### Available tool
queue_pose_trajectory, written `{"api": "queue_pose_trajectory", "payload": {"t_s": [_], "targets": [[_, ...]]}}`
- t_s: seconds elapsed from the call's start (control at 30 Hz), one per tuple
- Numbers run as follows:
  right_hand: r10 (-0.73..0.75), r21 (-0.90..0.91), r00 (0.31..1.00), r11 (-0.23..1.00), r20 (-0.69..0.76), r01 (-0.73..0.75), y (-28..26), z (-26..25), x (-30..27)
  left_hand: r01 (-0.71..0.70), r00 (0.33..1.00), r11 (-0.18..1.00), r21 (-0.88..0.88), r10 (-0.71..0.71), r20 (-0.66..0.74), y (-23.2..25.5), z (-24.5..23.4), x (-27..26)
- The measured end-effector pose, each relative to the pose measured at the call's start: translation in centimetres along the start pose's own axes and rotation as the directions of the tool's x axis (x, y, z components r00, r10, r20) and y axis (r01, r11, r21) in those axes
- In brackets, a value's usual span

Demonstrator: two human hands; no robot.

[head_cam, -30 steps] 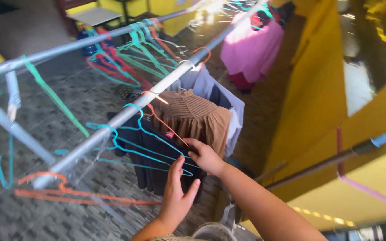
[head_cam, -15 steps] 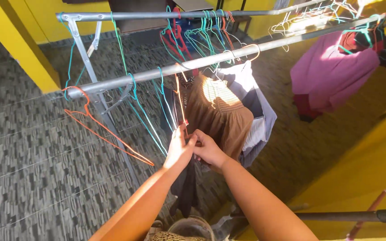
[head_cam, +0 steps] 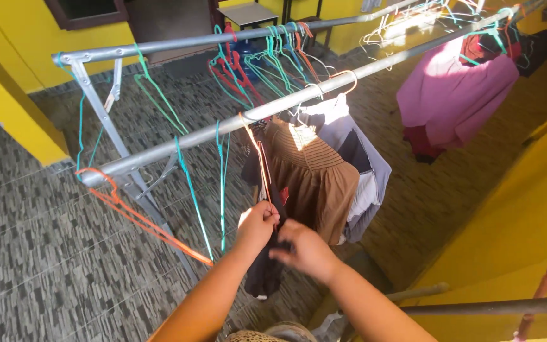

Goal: Remove dry clothes from hangers on drying racks and place them into a laundry basket.

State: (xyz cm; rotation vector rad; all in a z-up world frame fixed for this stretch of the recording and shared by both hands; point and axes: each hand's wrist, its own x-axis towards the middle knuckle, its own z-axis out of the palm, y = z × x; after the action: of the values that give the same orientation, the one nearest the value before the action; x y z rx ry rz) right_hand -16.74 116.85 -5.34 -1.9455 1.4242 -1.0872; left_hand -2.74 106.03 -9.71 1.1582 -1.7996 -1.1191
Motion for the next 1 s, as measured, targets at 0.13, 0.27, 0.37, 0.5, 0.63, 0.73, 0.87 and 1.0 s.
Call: {"api": "queue_pose_trajectory", "payload": {"t_s": [0.13,0.27,0.37,0.5,0.63,0.73,0.87,1.0], "targets": [[-0.227,-0.404,0.936,0.855,0.271,0.324,-2.4,1.6,-3.5,-0.123,0.991,0.992,-0.043,0.12,-0.056,-2.6,0.9,-0.2],[-0.146,-0.536,0.958,0.803,0.247,0.261,1.9,1.5,-6.3,0.11,0.991,0.929,-0.353,-0.077,0.106,0.2,0.5,-1.9],[-0.124,-0.553,0.964,0.798,0.236,0.238,3.6,0.8,-6.0,0.062,0.998,0.912,-0.406,-0.045,0.051,3.1,-1.9,-3.9],[-0.094,-0.524,0.995,0.846,0.034,0.098,5.5,-0.1,-2.6,0.295,0.954,0.85,-0.436,-0.237,0.184,8.0,-7.3,-6.0],[0.005,-0.342,0.994,0.939,-0.109,-0.042,6.9,0.8,1.8,0.337,0.941,0.789,-0.514,-0.269,0.205,9.4,-11.4,-6.9],[0.032,-0.231,0.992,0.971,-0.119,-0.06,7.7,2.0,4.1,0.271,0.963,0.772,-0.576,-0.209,0.173,8.8,-12.5,-7.0],[0.081,-0.114,0.938,0.985,-0.337,-0.126,8.6,0.9,5.1,0.299,0.954,0.898,-0.322,-0.273,0.124,7.8,-10.4,-6.7],[-0.144,-0.379,0.729,0.91,-0.669,-0.168,8.3,-5.4,4.9,0.232,0.97,0.973,-0.004,-0.231,0.076,5.9,-7.3,-6.2]]}}
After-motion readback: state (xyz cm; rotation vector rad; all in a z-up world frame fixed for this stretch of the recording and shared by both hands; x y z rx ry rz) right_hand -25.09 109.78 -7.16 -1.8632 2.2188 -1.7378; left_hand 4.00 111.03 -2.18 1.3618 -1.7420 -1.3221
